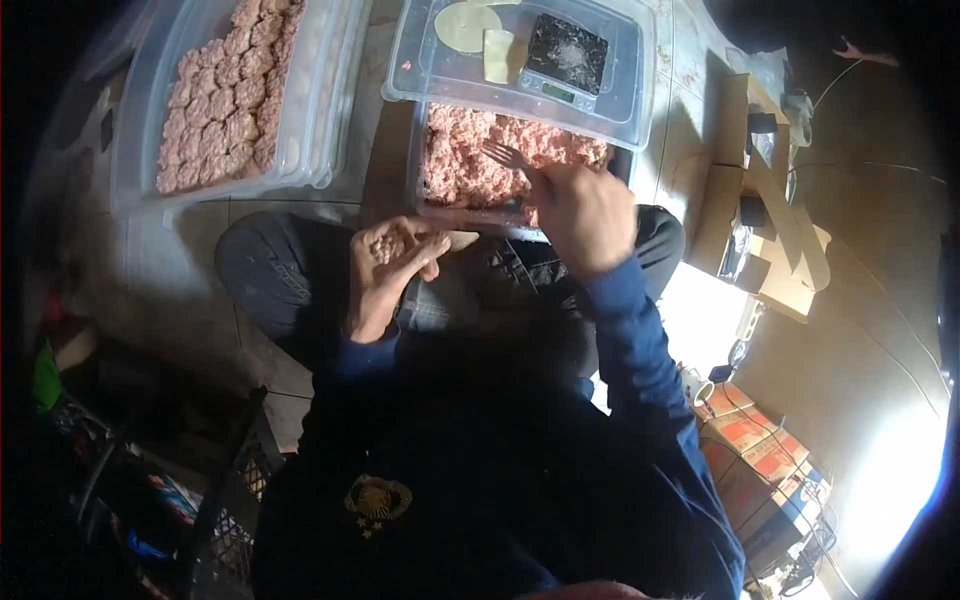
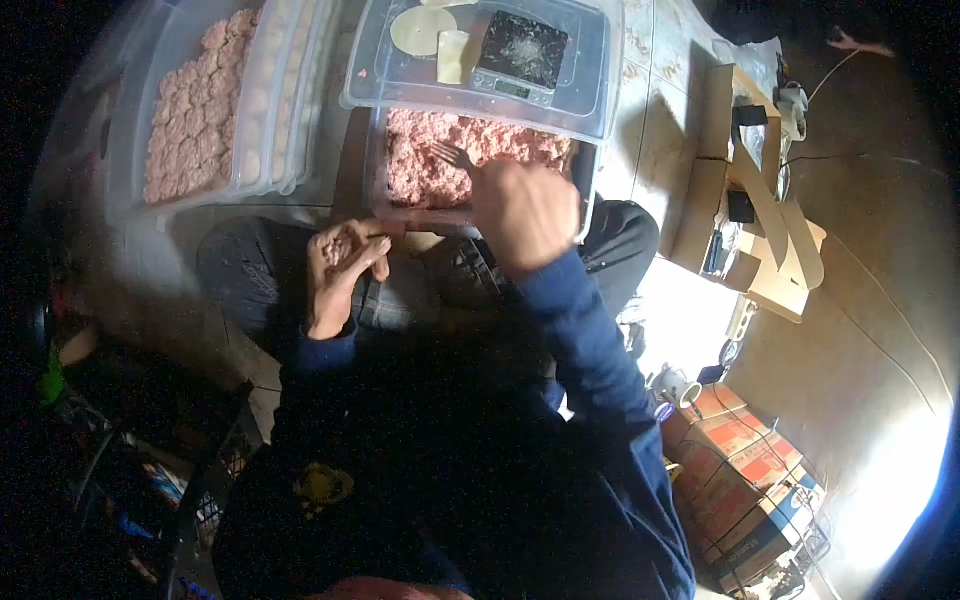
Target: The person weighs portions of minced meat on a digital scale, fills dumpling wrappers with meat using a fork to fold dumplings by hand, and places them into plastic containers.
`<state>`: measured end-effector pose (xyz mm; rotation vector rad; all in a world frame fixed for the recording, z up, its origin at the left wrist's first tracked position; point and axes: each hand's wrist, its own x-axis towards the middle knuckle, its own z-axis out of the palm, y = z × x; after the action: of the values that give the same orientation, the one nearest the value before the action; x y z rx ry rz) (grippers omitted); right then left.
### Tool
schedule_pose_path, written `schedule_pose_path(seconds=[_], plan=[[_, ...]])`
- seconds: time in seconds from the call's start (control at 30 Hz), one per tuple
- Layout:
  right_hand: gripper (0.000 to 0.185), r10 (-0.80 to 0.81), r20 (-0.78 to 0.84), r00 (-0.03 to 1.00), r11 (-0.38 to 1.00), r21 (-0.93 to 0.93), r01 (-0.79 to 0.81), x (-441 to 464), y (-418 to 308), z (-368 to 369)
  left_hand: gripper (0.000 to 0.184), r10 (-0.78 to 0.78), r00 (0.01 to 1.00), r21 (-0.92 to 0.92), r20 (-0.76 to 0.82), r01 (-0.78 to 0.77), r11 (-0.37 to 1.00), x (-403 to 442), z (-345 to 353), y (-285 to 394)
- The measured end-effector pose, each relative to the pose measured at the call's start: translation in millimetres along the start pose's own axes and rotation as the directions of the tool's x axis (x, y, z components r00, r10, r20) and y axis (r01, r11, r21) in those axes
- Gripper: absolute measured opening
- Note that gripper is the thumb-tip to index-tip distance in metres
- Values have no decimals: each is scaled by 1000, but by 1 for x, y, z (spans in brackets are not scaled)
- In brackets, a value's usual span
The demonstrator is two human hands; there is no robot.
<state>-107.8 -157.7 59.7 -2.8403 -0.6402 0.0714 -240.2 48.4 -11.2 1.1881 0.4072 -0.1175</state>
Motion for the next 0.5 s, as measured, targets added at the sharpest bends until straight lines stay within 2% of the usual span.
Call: schedule_pose_path(seconds=[0.03,0.07,0.13,0.17,0.2,0.27,0.3,0.33,0.37,0.4,0.43,0.47,0.5], plan=[[26,-54,5,999,996,-70,54,14,6,24,19,29,1000,-81,-1,-29,996,-4,2,5],[26,-127,-46,991,981,-155,118,23,23,63,19,29,1000,-81,-1,-29,996,-4,-4,3],[24,-88,6,996,984,-153,87,40,-12,55,15,108,985,-206,135,-79,975,-4,-24,-3],[24,-94,4,996,984,-151,93,47,-22,66,14,144,968,-184,206,-106,977,-7,-31,1],[25,-128,6,992,972,-197,126,51,-28,80,14,145,969,-184,199,-109,977,-9,-31,10],[25,-150,19,989,959,-241,150,48,-30,85,13,1,997,-104,82,8,995,-16,-25,29],[25,-167,-50,985,980,-115,161,44,-29,76,25,26,999,11,22,-26,1000,-17,-22,33],[25,-175,-112,978,984,14,178,37,-27,64,25,20,1000,10,21,-20,1000,-15,-25,35],[21,-198,-193,961,971,94,219,28,-19,44,33,72,997,147,38,-77,986,-13,-29,35],[20,-122,-132,984,980,144,141,20,-33,7,41,130,989,279,65,-143,950,-10,-30,36],[18,-120,-205,971,967,199,162,11,-30,-10,29,31,999,263,5,-31,964,-6,-27,39],[11,-69,-89,994,967,241,89,1,-27,-29,29,33,999,258,1,-32,966,1,-28,34],[9,-61,-109,992,954,286,90,-5,-24,-40,26,95,993,264,75,-111,958,12,-29,26]])
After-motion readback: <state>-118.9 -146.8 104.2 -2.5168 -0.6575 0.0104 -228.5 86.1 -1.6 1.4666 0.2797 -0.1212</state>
